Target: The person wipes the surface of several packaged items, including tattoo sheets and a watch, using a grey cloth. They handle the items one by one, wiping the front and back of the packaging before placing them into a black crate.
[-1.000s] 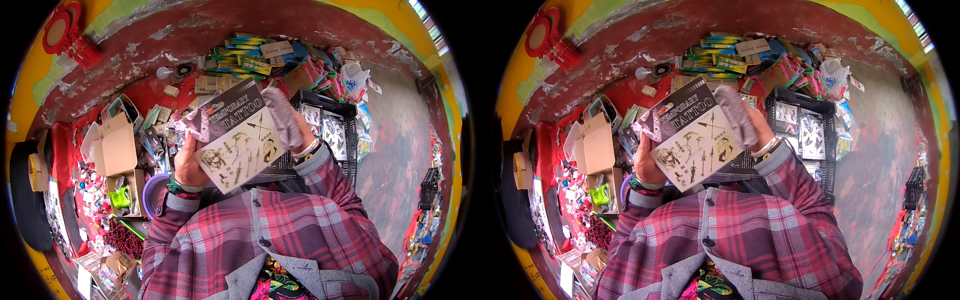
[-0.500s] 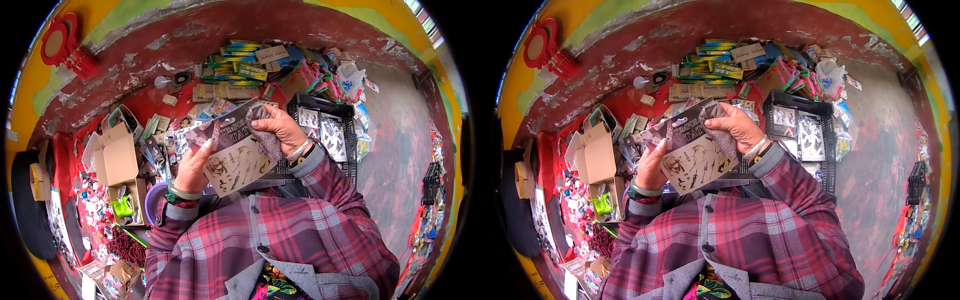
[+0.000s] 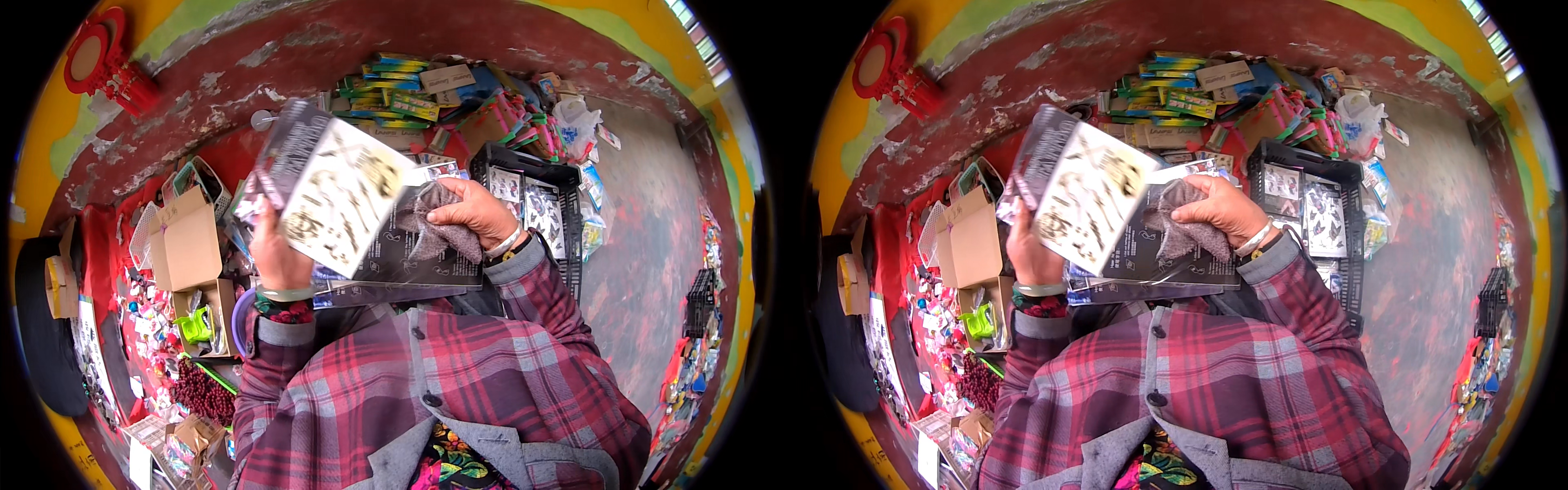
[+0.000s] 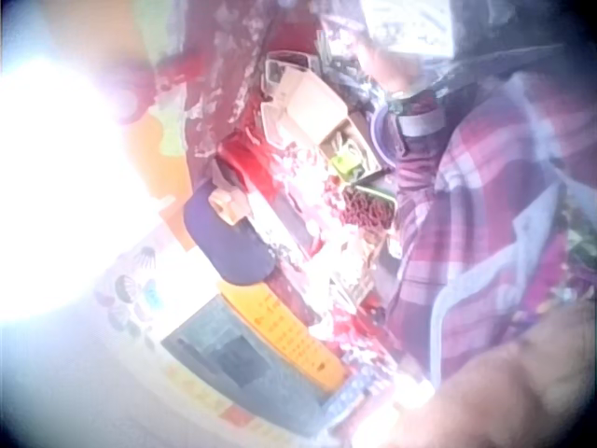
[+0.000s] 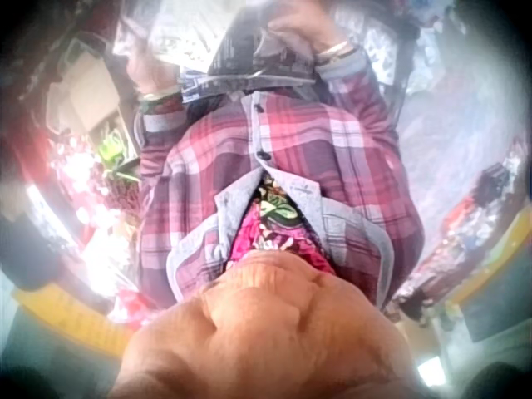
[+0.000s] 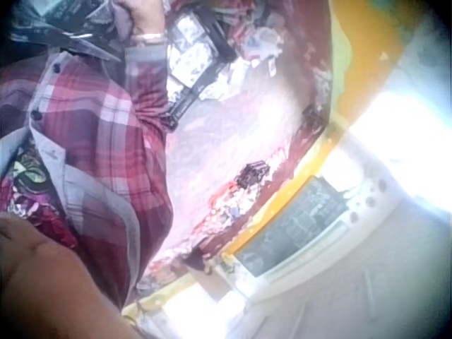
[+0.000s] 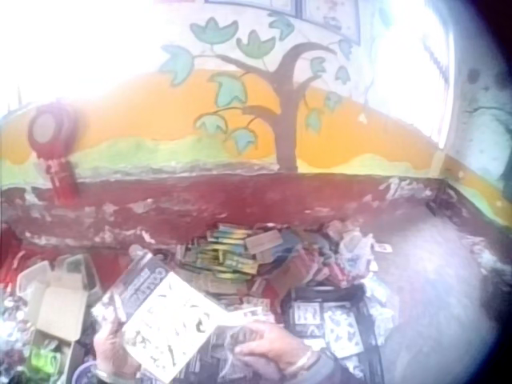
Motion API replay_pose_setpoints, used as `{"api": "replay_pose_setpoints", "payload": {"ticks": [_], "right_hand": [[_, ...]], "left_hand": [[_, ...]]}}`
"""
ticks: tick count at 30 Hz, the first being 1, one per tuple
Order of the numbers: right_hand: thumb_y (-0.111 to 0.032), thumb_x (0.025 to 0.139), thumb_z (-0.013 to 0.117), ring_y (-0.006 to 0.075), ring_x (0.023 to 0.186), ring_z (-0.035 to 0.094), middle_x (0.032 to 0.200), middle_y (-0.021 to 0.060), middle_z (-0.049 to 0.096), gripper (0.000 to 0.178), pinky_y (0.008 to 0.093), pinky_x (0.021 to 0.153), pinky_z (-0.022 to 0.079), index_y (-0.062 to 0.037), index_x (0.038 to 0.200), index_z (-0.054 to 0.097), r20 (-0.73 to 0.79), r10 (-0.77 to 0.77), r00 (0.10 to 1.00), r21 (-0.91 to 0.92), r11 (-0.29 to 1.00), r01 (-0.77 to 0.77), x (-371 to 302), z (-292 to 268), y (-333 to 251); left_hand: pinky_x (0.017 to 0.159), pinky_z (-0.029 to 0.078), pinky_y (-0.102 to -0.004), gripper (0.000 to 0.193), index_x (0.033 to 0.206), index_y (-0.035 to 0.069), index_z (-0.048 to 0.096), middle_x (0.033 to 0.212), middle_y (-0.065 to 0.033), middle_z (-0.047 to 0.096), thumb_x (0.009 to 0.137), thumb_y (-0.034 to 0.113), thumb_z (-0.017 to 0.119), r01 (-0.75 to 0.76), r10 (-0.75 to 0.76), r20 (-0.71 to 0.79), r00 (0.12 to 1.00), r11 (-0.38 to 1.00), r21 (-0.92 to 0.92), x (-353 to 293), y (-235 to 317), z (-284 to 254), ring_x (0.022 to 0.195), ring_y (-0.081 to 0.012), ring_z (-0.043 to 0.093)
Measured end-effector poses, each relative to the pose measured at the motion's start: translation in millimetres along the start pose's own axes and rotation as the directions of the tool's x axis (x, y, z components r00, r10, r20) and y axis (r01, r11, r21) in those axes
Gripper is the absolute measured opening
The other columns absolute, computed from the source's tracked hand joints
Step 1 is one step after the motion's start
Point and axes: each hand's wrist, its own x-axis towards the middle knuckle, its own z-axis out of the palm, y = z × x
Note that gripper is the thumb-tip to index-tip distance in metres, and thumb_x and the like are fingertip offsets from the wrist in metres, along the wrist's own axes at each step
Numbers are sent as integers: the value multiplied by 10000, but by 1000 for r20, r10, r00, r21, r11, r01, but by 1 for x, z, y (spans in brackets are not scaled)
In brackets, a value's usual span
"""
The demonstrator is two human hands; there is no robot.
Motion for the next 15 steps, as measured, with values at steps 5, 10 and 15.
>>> {"api": "replay_pose_setpoints", "payload": {"ticks": [5,10,15], "right_hand": [[-99,868,615,173,944,614,1082,83,611,352,301,837,500,9,1188,516,-173,-35,984,426,899,107,9,-13,12],[-300,975,421,203,978,610,1131,108,616,372,349,872,484,-36,1218,516,-101,-179,979,568,797,204,16,16,20],[-211,874,614,195,839,624,986,59,638,287,380,745,523,-67,1118,570,-130,-144,981,577,794,193,16,51,16]], "left_hand": [[1033,347,-448,453,1307,17,420,1309,-158,489,979,325,370,-10,36,125,991,979,-206,9,24,-13,1205,-305,469],[1034,345,-442,424,1314,32,422,1309,-145,493,978,289,389,-74,81,43,996,986,-151,7,-5,0,1200,-300,469],[1002,391,-427,387,1269,23,460,1259,-145,530,981,276,402,-32,67,222,973,987,-156,-11,-36,22,1156,-296,510]]}}
